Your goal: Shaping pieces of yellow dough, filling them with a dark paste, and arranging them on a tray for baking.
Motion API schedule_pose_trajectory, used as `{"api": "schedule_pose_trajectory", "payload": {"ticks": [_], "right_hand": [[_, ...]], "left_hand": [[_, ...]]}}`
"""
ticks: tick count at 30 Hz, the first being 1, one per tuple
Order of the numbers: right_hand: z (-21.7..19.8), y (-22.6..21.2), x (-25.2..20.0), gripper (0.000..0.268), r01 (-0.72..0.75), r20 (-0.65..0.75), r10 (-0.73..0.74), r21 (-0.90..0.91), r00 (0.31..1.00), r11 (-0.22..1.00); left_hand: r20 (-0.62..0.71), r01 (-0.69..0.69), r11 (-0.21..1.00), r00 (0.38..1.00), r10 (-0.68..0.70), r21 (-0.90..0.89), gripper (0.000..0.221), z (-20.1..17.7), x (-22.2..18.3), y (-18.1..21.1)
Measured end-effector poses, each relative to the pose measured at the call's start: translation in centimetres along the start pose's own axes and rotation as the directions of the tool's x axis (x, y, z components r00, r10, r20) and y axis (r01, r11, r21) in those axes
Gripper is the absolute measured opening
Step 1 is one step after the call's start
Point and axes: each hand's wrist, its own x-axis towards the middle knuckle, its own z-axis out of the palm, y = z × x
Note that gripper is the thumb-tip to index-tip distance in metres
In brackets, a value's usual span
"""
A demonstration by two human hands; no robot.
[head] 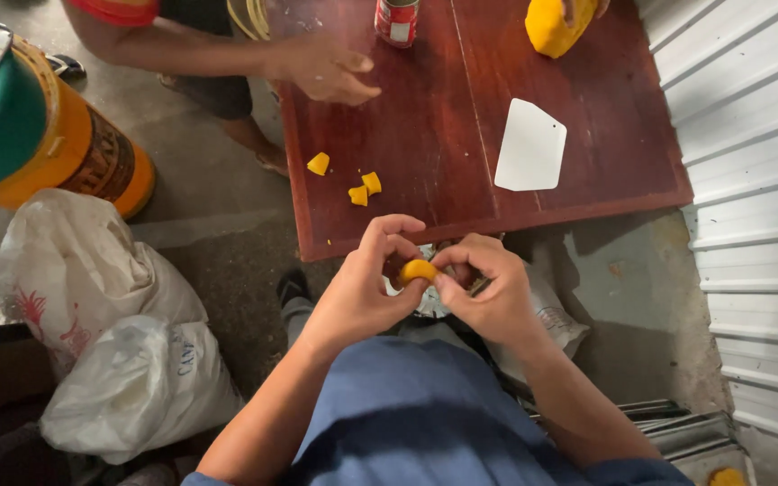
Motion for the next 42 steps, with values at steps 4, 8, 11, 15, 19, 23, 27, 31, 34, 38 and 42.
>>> {"api": "schedule_pose_trajectory", "payload": {"ticks": [4,8,11,15,19,23,27,31,34,38,42], "right_hand": [[0.5,0.4,-0.2,0.009,0.025,-0.05,-0.028,-0.052,0.998,0.998],[0.4,0.7,-0.6,0.009,0.037,-0.054,-0.043,-0.103,0.998,0.994],[0.0,-0.2,-0.2,0.016,0.026,-0.045,-0.026,0.008,0.999,1.0],[0.2,-0.6,-0.1,0.013,0.014,-0.041,-0.014,0.008,0.999,1.0],[0.6,-0.4,-0.3,0.009,0.027,-0.077,-0.032,-0.062,0.997,0.998],[0.6,0.1,-0.7,0.004,0.042,-0.076,-0.047,-0.068,0.996,0.997],[0.0,-0.8,-0.3,0.01,0.042,-0.025,-0.041,0.017,0.999,0.999],[0.3,-0.4,-0.3,0.01,0.053,-0.041,-0.055,-0.047,0.998,0.997],[0.3,-0.3,-0.4,0.009,0.062,-0.051,-0.066,-0.089,0.996,0.994],[0.2,-1.0,-0.4,0.005,0.059,-0.051,-0.064,-0.087,0.997,0.994],[-0.2,-0.9,-0.3,0.012,0.041,-0.027,-0.041,-0.03,0.999,0.999]], "left_hand": [[-0.025,-0.011,0.999,1.0,0.01,-0.031,0.06,0.1,0.0,-0.4],[-0.078,-0.045,0.956,0.997,0.024,-0.29,0.064,0.7,-0.5,-2.4],[-0.07,-0.048,0.97,0.997,0.032,-0.237,0.067,0.6,-0.5,-2.1],[-0.061,-0.06,0.976,0.997,0.048,-0.21,0.066,0.7,-0.3,-2.0],[-0.057,-0.078,0.973,0.996,0.067,-0.216,0.066,1.2,-0.3,-2.4],[-0.078,-0.084,0.953,0.995,0.064,-0.29,0.069,1.4,-0.6,-2.6],[-0.059,-0.076,0.978,0.996,0.065,-0.193,0.066,0.6,-0.5,-1.6],[-0.033,-0.059,0.993,0.998,0.056,-0.101,0.064,0.4,-0.4,-1.1],[-0.064,-0.083,0.984,0.995,0.073,-0.16,0.067,0.9,-0.5,-1.9],[-0.1,-0.12,0.958,0.99,0.097,-0.259,0.068,1.3,-0.9,-2.5],[-0.087,-0.129,0.967,0.99,0.112,-0.221,0.066,0.9,-0.7,-2.3]]}}
